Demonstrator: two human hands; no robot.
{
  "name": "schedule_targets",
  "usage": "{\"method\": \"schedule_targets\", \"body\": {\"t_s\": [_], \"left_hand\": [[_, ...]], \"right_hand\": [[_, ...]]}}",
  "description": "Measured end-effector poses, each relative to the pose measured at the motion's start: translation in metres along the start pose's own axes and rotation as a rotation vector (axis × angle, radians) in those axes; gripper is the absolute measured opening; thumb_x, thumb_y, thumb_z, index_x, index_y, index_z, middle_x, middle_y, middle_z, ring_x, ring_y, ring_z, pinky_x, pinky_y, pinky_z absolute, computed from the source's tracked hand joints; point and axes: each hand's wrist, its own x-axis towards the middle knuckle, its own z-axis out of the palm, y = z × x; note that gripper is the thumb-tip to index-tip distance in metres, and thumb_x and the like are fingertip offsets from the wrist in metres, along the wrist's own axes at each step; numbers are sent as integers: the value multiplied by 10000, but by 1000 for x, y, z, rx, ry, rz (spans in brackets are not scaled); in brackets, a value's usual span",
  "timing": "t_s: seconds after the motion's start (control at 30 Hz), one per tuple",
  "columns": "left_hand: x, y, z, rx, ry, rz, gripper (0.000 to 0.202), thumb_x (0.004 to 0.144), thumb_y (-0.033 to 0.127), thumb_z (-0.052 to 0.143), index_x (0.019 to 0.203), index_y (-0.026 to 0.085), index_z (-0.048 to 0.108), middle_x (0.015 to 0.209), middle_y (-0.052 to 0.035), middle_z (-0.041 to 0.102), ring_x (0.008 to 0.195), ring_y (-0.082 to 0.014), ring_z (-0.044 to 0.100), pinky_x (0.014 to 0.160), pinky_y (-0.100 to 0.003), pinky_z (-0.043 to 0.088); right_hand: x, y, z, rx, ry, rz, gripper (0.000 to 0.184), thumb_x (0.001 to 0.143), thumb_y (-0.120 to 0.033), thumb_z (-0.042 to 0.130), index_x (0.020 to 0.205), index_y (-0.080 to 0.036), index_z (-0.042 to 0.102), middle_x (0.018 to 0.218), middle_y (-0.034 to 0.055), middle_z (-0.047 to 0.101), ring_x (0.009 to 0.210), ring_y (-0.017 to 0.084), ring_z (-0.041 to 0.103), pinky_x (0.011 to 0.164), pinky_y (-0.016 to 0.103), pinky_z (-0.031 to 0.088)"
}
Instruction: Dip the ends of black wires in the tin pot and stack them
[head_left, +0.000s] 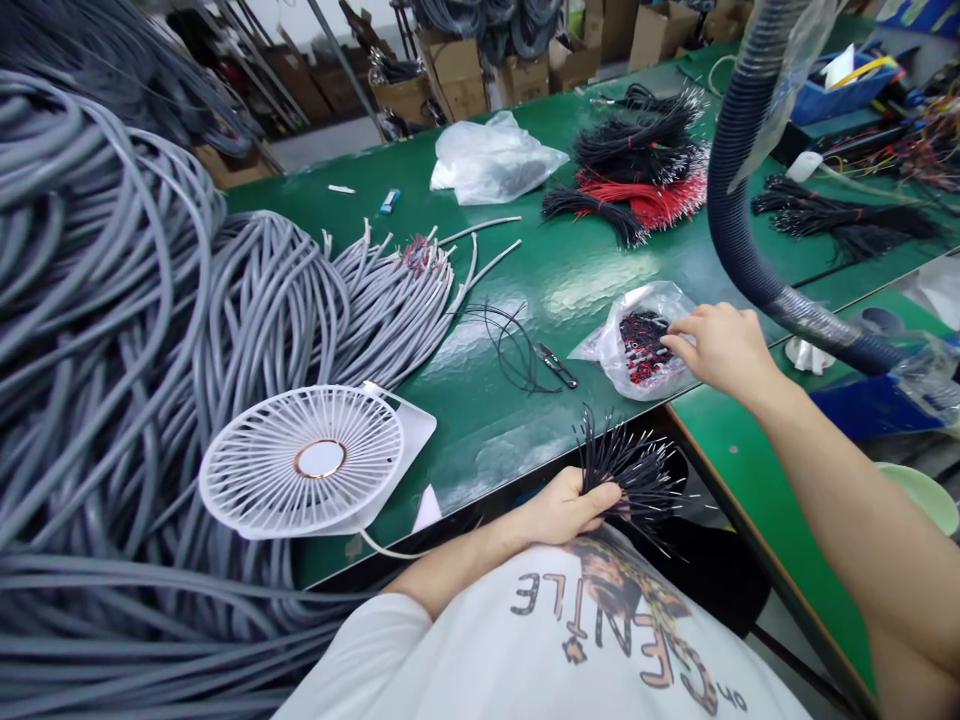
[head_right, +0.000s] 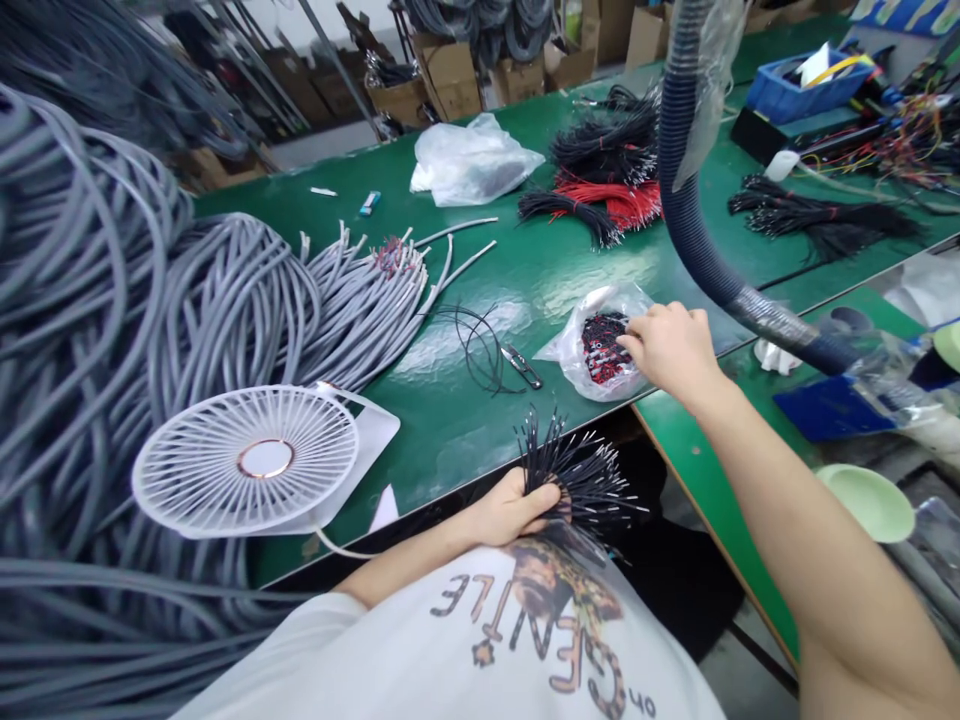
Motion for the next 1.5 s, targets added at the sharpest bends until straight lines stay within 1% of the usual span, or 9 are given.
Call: {"method": "schedule_targets", "body": {"t_s": [0.17,0.37,0.47,0.63,0.83,0.97,1.17,1.3,1.5], "left_hand": [[1,4,-3,33,-30,-9,647,824,788,521,643,168,473,466,82,337,427,-47,254,433,-224,169],[6,8,-2,102,-95,13,661,831,792,502,592,181,417,479,70,344,470,-56,261,461,-236,209],[7,8,-1,141,-123,15,661,841,787,491,616,166,470,492,67,356,488,-66,276,470,-235,227],[8,13,2,180,-161,40,656,835,770,521,600,158,510,539,48,394,578,-96,378,564,-236,351],[9,15,2,214,-197,34,654,826,779,523,719,140,606,616,36,460,634,-116,421,627,-252,398],[10,12,1,212,-225,51,646,834,765,528,799,130,643,714,5,559,686,-132,483,663,-259,431],[10,10,0,226,-255,99,585,887,688,529,815,125,671,749,-7,617,701,-134,519,711,-254,467],[8,12,-3,302,-259,101,547,909,640,533,754,129,654,695,16,561,662,-120,477,657,-235,444],[8,13,-7,427,-282,106,569,915,655,493,701,138,593,648,27,449,631,-113,423,587,-226,385]], "right_hand": [[-37,-12,-25,605,-222,-229,269,928,-391,576,973,-199,759,997,70,759,920,214,686,829,327,506],[-60,-22,-43,697,-422,-297,314,969,-439,544,953,-209,756,965,54,745,878,194,677,816,313,512],[-64,-23,-46,662,-450,-285,339,930,-502,595,1006,-202,732,983,57,731,893,204,668,809,318,515],[-73,-25,-49,561,-414,-381,557,768,-533,781,1195,-211,624,1155,85,669,1032,249,631,873,350,512],[-86,-41,-58,384,-259,-599,102,924,-274,614,996,-209,647,1057,93,633,948,233,566,812,357,428],[-88,-47,-57,250,-260,-670,165,943,-204,546,1001,-209,700,979,91,642,874,225,541,763,353,364],[-85,-52,-55,157,-378,-683,159,945,-245,566,933,-192,716,828,63,650,787,212,550,729,338,327],[-85,-59,-56,152,-429,-695,202,952,-295,565,853,-181,699,791,61,663,751,206,567,723,336,320],[-83,-62,-53,129,-459,-729,202,932,-187,563,755,-175,661,722,40,654,661,175,558,676,325,289]]}}
